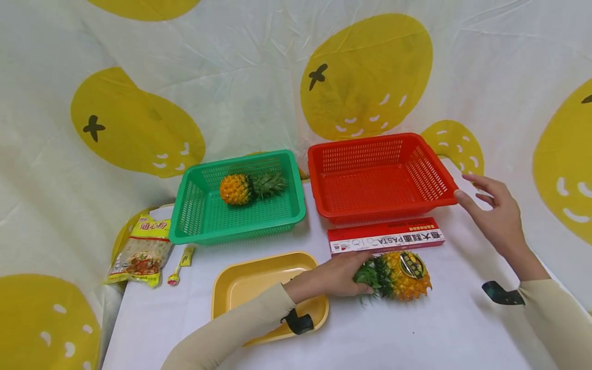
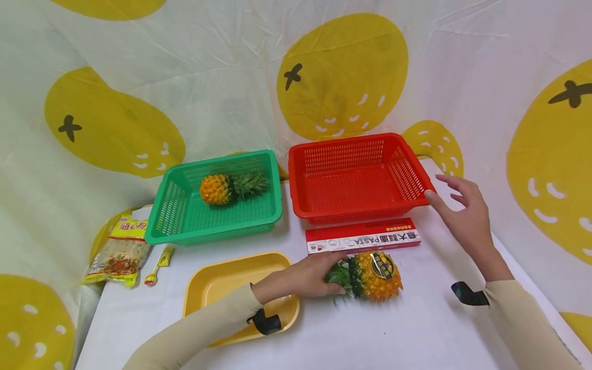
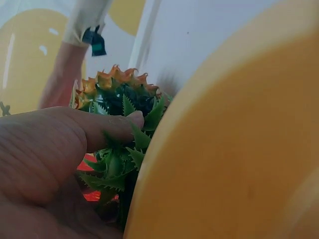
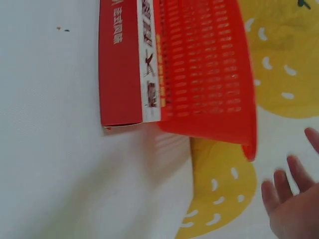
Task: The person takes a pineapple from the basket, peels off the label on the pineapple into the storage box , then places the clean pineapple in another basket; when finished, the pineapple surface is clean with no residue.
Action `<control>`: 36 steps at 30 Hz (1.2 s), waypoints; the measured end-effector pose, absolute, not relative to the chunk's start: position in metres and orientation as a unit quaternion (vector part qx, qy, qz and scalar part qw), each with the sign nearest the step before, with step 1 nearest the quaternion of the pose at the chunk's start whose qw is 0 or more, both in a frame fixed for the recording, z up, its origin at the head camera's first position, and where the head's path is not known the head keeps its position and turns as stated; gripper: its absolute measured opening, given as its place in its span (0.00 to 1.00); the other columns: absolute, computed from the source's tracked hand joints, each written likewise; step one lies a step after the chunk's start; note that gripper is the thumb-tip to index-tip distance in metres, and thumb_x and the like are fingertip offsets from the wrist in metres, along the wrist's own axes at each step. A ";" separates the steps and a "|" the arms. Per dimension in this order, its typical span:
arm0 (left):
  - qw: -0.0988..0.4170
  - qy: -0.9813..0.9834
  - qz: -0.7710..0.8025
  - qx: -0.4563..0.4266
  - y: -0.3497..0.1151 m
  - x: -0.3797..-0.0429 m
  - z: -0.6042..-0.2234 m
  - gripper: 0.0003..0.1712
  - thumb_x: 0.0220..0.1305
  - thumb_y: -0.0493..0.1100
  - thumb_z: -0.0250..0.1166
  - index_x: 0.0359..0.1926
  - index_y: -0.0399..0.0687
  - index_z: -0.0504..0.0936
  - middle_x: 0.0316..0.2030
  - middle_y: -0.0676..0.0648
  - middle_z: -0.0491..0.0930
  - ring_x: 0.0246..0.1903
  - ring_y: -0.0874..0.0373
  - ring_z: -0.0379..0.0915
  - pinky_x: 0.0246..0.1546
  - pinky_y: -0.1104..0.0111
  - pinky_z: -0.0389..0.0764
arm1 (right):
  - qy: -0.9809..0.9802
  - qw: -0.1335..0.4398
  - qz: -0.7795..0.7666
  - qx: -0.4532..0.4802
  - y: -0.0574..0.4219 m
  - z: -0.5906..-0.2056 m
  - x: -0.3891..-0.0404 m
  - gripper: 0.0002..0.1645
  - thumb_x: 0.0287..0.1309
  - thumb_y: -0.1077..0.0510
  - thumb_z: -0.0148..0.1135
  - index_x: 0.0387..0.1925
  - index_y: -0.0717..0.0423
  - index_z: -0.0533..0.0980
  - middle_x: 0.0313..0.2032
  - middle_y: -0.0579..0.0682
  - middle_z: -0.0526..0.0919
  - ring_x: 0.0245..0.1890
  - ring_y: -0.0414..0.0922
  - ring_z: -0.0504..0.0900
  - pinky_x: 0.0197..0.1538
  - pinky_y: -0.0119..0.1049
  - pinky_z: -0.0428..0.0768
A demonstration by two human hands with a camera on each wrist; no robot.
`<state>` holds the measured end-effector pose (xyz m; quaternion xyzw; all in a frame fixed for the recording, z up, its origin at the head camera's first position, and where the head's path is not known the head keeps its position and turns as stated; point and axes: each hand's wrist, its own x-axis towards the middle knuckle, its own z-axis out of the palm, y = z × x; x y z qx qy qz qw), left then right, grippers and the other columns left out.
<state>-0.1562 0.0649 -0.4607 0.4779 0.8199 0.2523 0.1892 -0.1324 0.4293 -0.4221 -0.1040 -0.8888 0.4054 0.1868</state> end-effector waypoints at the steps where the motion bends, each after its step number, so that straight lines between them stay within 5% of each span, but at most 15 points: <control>1: 0.190 0.820 0.252 0.478 0.065 -0.156 -0.462 0.45 0.66 0.52 0.76 0.78 0.49 0.65 0.69 0.53 0.73 0.67 0.62 0.68 0.68 0.70 0.66 | -0.889 0.184 0.411 -0.081 0.427 -0.419 -0.129 0.37 0.73 0.49 0.67 0.78 0.44 0.68 0.73 0.49 0.69 0.70 0.46 0.67 0.63 0.22 0.67; 4: 0.193 0.820 0.250 0.477 0.065 -0.157 -0.462 0.45 0.67 0.52 0.75 0.79 0.50 0.65 0.70 0.52 0.72 0.68 0.62 0.67 0.68 0.69 0.66 | -0.887 0.145 0.438 0.004 0.419 -0.410 -0.117 0.36 0.71 0.59 0.67 0.77 0.50 0.69 0.69 0.45 0.74 0.64 0.39 0.73 0.52 0.17 0.73; 9: 0.199 0.819 0.253 0.475 0.064 -0.157 -0.460 0.46 0.67 0.52 0.75 0.80 0.51 0.63 0.71 0.53 0.71 0.69 0.62 0.66 0.69 0.69 0.65 | -0.860 0.013 0.491 0.141 0.401 -0.403 -0.103 0.38 0.66 0.72 0.63 0.76 0.57 0.68 0.67 0.50 0.77 0.62 0.38 0.78 0.51 0.29 0.82; 15: 0.202 0.814 0.260 0.479 0.063 -0.158 -0.459 0.46 0.68 0.51 0.75 0.80 0.49 0.63 0.72 0.52 0.70 0.69 0.62 0.65 0.69 0.69 0.65 | -0.847 -0.108 0.482 0.198 0.380 -0.416 -0.095 0.47 0.60 0.64 0.72 0.79 0.49 0.66 0.71 0.57 0.74 0.66 0.45 0.76 0.52 0.42 0.85; 29: 0.210 0.816 0.251 0.476 0.064 -0.160 -0.464 0.48 0.68 0.52 0.75 0.81 0.51 0.62 0.73 0.54 0.69 0.68 0.64 0.66 0.68 0.70 0.66 | -0.863 -0.117 0.466 0.158 0.358 -0.455 -0.083 0.55 0.54 0.56 0.81 0.80 0.48 0.63 0.71 0.54 0.73 0.66 0.24 0.67 0.60 0.30 0.75; 32: 0.210 0.815 0.254 0.476 0.064 -0.161 -0.464 0.47 0.68 0.52 0.75 0.81 0.51 0.62 0.72 0.54 0.70 0.68 0.64 0.66 0.68 0.70 0.66 | -0.864 -0.131 0.465 0.141 0.356 -0.457 -0.081 0.55 0.54 0.54 0.81 0.80 0.46 0.63 0.72 0.55 0.71 0.68 0.31 0.67 0.58 0.31 0.77; 36: 0.211 0.816 0.255 0.474 0.064 -0.160 -0.464 0.47 0.68 0.51 0.75 0.81 0.50 0.63 0.72 0.53 0.71 0.67 0.64 0.67 0.68 0.70 0.67 | -0.862 -0.153 0.469 0.116 0.354 -0.461 -0.078 0.58 0.54 0.51 0.82 0.81 0.47 0.60 0.72 0.60 0.67 0.69 0.54 0.66 0.54 0.32 0.81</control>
